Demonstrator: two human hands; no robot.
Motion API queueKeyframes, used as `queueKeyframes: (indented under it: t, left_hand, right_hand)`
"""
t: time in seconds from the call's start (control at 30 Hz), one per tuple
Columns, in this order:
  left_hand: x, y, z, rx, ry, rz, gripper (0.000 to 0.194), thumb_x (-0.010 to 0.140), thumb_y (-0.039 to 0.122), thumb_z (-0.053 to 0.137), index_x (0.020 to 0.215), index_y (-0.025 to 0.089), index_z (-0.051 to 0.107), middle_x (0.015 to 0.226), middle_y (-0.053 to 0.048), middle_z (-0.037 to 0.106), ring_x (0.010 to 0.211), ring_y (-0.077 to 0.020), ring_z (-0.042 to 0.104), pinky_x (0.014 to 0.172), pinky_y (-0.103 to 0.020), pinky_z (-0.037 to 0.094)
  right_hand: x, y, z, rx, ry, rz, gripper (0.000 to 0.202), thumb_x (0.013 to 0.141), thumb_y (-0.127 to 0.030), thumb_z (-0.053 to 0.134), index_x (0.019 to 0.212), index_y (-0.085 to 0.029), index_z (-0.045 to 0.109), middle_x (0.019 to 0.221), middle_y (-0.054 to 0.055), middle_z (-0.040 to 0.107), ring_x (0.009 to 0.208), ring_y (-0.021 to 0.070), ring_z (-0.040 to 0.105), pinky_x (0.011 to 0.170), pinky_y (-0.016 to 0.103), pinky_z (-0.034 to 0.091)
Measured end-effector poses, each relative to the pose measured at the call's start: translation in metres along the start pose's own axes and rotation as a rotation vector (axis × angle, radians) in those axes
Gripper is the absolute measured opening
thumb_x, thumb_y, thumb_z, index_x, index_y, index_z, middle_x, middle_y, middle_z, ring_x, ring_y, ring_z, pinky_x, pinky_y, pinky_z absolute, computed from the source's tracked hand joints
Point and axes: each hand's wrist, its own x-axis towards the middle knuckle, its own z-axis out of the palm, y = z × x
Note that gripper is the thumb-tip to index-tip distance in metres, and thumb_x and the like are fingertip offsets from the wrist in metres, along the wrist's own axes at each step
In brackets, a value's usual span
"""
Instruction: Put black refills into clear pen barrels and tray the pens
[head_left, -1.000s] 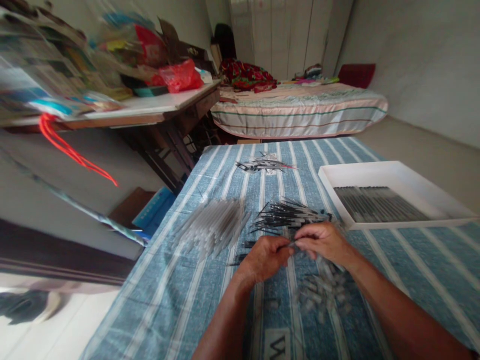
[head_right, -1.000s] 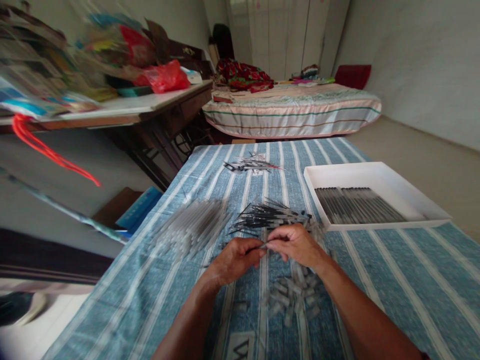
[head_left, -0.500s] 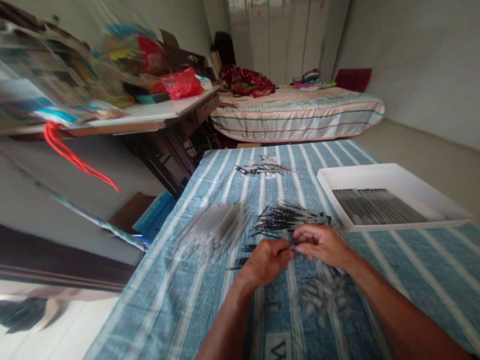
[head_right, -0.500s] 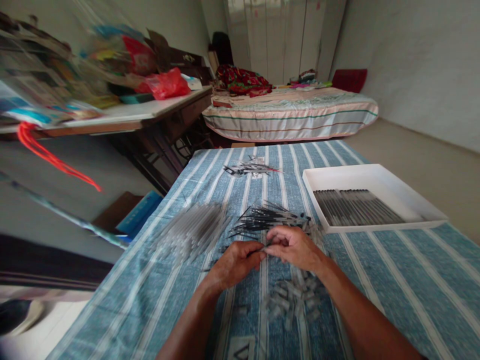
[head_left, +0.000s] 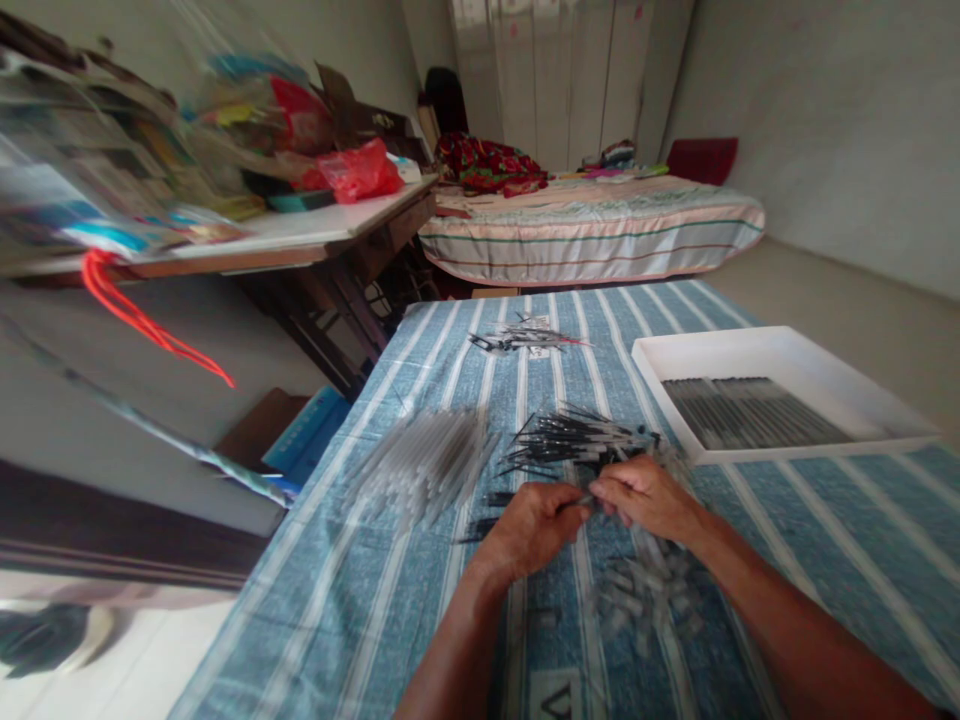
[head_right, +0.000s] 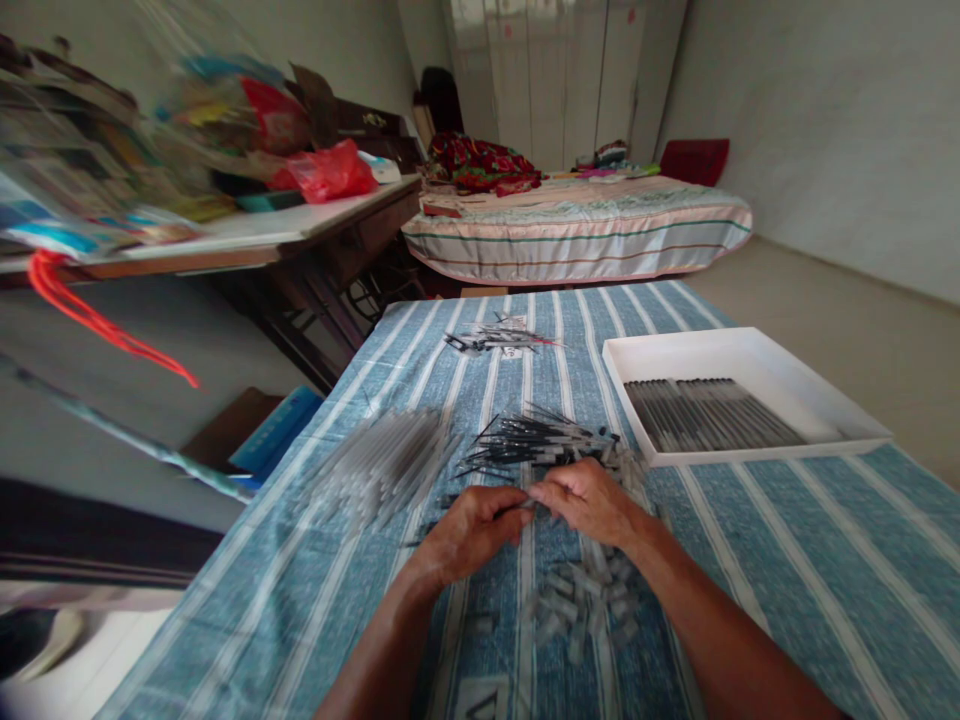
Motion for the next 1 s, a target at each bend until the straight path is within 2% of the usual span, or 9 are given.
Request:
queueKeyframes:
  t: [0.1, 0.23, 0.37, 0.47, 0.6, 0.73, 0.87, 1.0]
  left_hand:
    - [-0.0007, 0.0006, -0.0003, 0.014, 0.022, -0.01, 0.025, 0.081, 0.025, 0.045, 0.058, 0.016, 0.049, 0.054, 0.004, 0.042, 0.052, -0.0089, 0.039, 0.049, -0.021, 0.028]
    - [-0.001, -0.0002, 0.0003, -0.013, 0.003, -0.009, 0.025, 0.082, 0.025, 0.045, 0.06, 0.015, 0.051, 0.054, 0.004, 0.042, 0.051, -0.0086, 0.038, 0.049, -0.021, 0.028]
    - [-0.0002, -0.0013, 0.0007, -0.006, 0.02, -0.005, 0.025, 0.081, 0.025, 0.045, 0.059, 0.015, 0.051, 0.053, 0.005, 0.041, 0.051, -0.0086, 0.038, 0.049, -0.021, 0.028]
    - [0.0003, -0.0017, 0.0009, -0.003, 0.005, 0.011, 0.024, 0.081, 0.025, 0.046, 0.061, 0.015, 0.052, 0.054, 0.005, 0.043, 0.052, -0.0085, 0.038, 0.05, -0.021, 0.028]
    - [0.0, -0.0016, 0.0012, -0.008, 0.029, -0.005, 0.025, 0.081, 0.027, 0.046, 0.059, 0.015, 0.05, 0.053, 0.005, 0.042, 0.051, -0.0086, 0.038, 0.049, -0.021, 0.027]
    - [-0.0004, 0.0001, 0.0012, -0.009, 0.009, 0.014, 0.023, 0.081, 0.024, 0.046, 0.061, 0.015, 0.053, 0.054, 0.005, 0.042, 0.051, -0.0084, 0.038, 0.049, -0.021, 0.027]
    - [0.0008, 0.0012, 0.0009, 0.022, 0.037, 0.002, 0.024, 0.081, 0.025, 0.046, 0.061, 0.014, 0.055, 0.053, 0.005, 0.043, 0.051, -0.0087, 0.039, 0.049, -0.021, 0.028]
    - [0.0019, 0.0019, 0.0013, 0.041, 0.045, 0.036, 0.022, 0.081, 0.023, 0.045, 0.071, 0.014, 0.062, 0.056, 0.005, 0.044, 0.054, -0.009, 0.039, 0.051, -0.021, 0.029]
  right_hand:
    - [0.0002, 0.0002, 0.0002, -0.028, 0.019, -0.035, 0.026, 0.08, -0.038, 0.055, 0.064, -0.017, 0.06, 0.051, -0.003, 0.054, 0.047, 0.0097, 0.05, 0.046, 0.02, 0.036]
    - [-0.0004, -0.0014, 0.0006, -0.035, 0.015, -0.006, 0.037, 0.084, -0.039, 0.048, 0.055, -0.017, 0.056, 0.045, -0.003, 0.049, 0.043, 0.0086, 0.045, 0.043, 0.02, 0.032]
    - [-0.001, -0.0035, 0.0013, -0.048, 0.036, -0.06, 0.026, 0.081, -0.037, 0.054, 0.064, -0.018, 0.06, 0.049, -0.004, 0.052, 0.047, 0.0087, 0.047, 0.046, 0.019, 0.033]
    - [-0.0008, -0.0025, 0.0023, -0.028, 0.038, -0.026, 0.037, 0.085, -0.038, 0.047, 0.055, -0.018, 0.054, 0.044, -0.003, 0.049, 0.043, 0.0084, 0.045, 0.044, 0.019, 0.033]
    - [-0.0007, -0.0008, 0.003, -0.018, 0.039, -0.039, 0.029, 0.082, -0.038, 0.052, 0.063, -0.018, 0.058, 0.049, -0.003, 0.052, 0.045, 0.0089, 0.048, 0.044, 0.019, 0.034]
    - [-0.001, -0.0016, 0.0019, -0.026, 0.053, -0.004, 0.039, 0.085, -0.04, 0.047, 0.053, -0.018, 0.052, 0.044, -0.003, 0.05, 0.042, 0.0088, 0.046, 0.043, 0.02, 0.033]
    - [-0.001, -0.0014, 0.0015, -0.016, 0.043, -0.022, 0.03, 0.083, -0.039, 0.051, 0.062, -0.018, 0.055, 0.05, -0.003, 0.053, 0.044, 0.0084, 0.047, 0.043, 0.019, 0.034]
    - [-0.0009, -0.0005, 0.0027, 0.04, 0.037, 0.013, 0.034, 0.085, -0.04, 0.048, 0.059, -0.018, 0.051, 0.049, -0.003, 0.052, 0.041, 0.0079, 0.048, 0.041, 0.018, 0.034]
